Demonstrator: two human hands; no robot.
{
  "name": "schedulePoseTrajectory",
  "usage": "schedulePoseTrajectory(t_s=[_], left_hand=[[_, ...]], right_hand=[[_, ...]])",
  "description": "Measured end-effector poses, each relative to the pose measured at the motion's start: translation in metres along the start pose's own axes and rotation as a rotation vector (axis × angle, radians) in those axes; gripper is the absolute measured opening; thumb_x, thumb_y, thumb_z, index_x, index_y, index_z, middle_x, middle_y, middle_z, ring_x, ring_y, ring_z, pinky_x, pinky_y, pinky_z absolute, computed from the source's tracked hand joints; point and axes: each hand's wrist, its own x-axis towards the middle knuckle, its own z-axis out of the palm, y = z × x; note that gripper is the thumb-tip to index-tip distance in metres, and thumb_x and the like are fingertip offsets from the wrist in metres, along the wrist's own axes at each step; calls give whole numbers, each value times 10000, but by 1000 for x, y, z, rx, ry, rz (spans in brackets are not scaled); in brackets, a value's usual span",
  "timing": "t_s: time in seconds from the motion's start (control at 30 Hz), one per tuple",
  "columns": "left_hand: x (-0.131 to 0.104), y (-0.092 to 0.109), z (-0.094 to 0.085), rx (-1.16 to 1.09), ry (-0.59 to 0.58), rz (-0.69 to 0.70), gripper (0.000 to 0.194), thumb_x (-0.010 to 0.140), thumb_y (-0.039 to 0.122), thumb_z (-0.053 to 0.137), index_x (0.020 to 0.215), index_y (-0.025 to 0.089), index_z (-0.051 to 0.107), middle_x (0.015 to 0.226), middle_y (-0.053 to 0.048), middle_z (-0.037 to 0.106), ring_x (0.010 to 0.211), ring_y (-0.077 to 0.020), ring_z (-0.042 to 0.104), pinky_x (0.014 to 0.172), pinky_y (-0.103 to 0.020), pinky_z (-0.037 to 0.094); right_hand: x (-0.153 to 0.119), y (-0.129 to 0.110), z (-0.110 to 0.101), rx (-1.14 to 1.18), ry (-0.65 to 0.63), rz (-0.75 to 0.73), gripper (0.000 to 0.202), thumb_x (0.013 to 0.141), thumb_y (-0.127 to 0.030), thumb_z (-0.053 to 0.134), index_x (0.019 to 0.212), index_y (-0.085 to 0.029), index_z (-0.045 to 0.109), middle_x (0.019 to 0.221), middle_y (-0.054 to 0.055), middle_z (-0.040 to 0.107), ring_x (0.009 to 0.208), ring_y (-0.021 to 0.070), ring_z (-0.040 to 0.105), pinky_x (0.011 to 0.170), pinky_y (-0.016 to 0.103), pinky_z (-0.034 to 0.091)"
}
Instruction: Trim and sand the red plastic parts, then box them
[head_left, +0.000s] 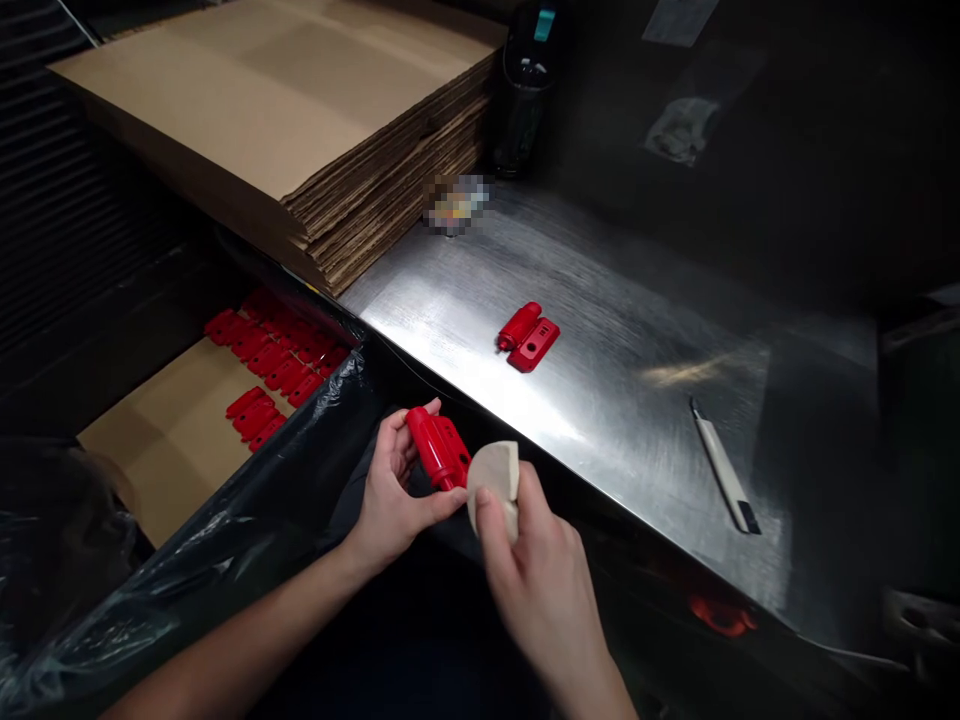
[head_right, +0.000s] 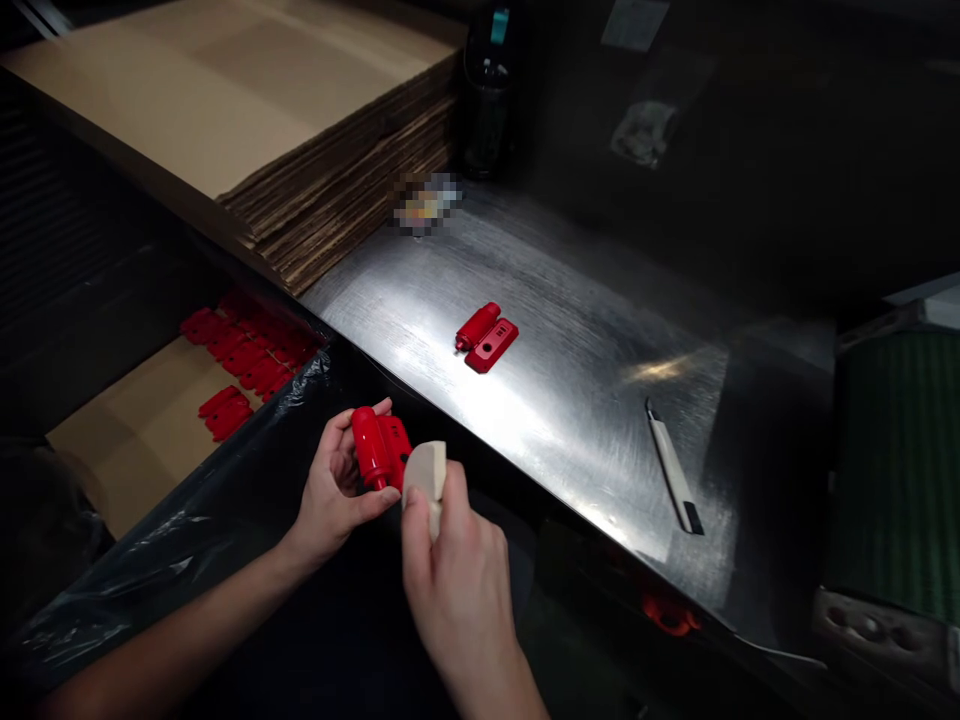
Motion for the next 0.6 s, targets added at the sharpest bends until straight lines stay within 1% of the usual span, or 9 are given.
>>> schedulePoseTrajectory(t_s=[0.07,0.17,0.27,0.37,0.4,0.5,0.6], left_hand=[[0,-1,-1,-10,-11,-3,971,635,395,1028,1403,238,455,1698,-255,451,1467,-421,567,1224,-597,462],[-1,-4,-3,-21,-9,1,976,624,384,1036,1400,249,459,1681,-246,480,1465,-411,571,1222,-593,468],[-2,-3,-3,-46,-26,-2,987,629,387,1031,1419,249,456,1687,-249,472,1446,-415,587,1199,-596,493],[-2,0,-3,-55,-17,-8,981,621,370,1035,1410,251,464,1695,-238,466,1453,-408,579,1212,-586,481],[-2,1,-3,-57,-20,-9,975,626,369,1032,1411,252,466,1691,-232,473,1452,-403,580,1210,-579,482],[-3,4,-4,-70,-44,-16,955,639,366,1024,1414,253,478,1688,-219,485,1415,-387,610,1169,-544,515],[-5,7,-5,-94,-36,-30,926,632,341,1029,1389,265,502,1688,-194,498,1394,-364,626,1114,-479,545]], right_hand=[[0,0,-1,12,-26,3,233,1072,-438,418,941,-277,525,565,-53,625,408,201,608,433,286,367],[-2,-1,0,-8,48,29,230,1055,-432,422,916,-276,517,550,-51,619,402,205,606,423,288,358],[-4,-2,1,18,19,-3,243,1068,-440,423,940,-270,540,548,-59,624,392,199,607,422,285,369],[-5,-3,1,-8,94,-11,223,1062,-426,439,926,-273,527,534,-64,617,376,199,600,413,284,358],[-6,-3,1,-4,98,-19,220,1065,-422,440,931,-272,530,529,-67,613,366,196,591,407,283,352],[-6,-5,0,40,18,-59,224,1082,-418,431,977,-265,556,540,-72,628,367,189,602,404,273,365],[-11,-11,1,-4,70,-33,216,1067,-418,449,936,-270,533,528,-64,622,365,195,598,398,279,348]])
